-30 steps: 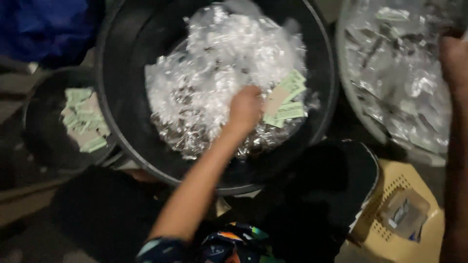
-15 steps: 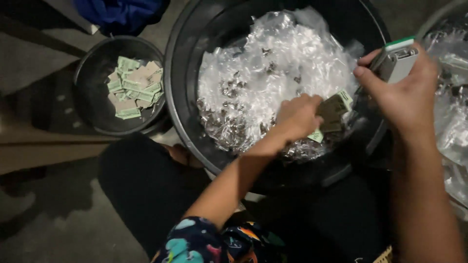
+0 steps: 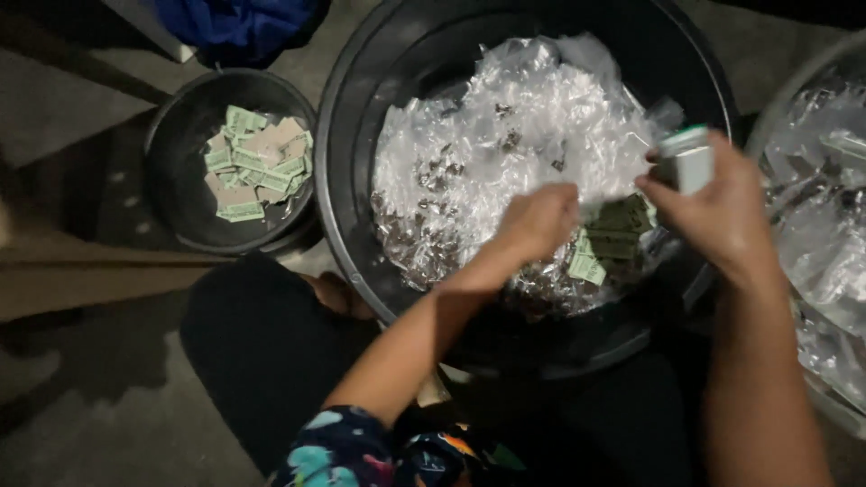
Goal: Stapling identification labels onto small plastic bags containing metal components
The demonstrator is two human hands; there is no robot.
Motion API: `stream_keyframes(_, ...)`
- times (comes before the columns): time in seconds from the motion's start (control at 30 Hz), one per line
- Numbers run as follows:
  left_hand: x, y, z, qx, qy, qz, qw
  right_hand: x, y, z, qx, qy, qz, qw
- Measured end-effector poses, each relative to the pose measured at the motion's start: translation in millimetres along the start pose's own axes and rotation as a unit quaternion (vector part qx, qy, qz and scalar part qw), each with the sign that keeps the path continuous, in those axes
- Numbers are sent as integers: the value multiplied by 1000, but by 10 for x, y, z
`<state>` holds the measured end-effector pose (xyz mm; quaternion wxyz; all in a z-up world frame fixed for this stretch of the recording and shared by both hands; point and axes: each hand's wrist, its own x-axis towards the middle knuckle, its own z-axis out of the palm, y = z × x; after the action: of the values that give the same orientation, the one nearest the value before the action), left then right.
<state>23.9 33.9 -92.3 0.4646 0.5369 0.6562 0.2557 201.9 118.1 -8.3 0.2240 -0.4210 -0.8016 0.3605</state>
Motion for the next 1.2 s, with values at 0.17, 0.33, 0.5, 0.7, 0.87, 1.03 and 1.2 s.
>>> stream_keyframes(0.17, -120, 23, -415, -71, 59, 107, 990, 14, 16, 97, -102, -47, 26, 993)
stream_keyframes(0.33, 271, -984, -816, 68, 167, -233, 956, 43, -102, -15, -46, 62, -7, 997)
stream_keyframes(0.5, 257, -1848, -685, 110, 258, -330, 901, -53, 21, -211, -10, 132, 22, 991)
stream_keyframes(0.7, 337, -2190, -344, 139, 321, -373, 859, -119, -12, -315, 32, 177, 19, 984)
stream_keyframes(0.87, 292, -2073, -357, 140, 271, -356, 883, -132, -117, -257, 59, 188, 38, 980)
stream_keyframes(1.03, 394, -2309, -496, 65, 278, -325, 902, -105, -157, -171, 81, 163, 9, 983)
stream_keyframes(1.2, 167, -1658, -1140, 49, 249, -221, 942, -81, -148, -157, 65, 165, 2, 984)
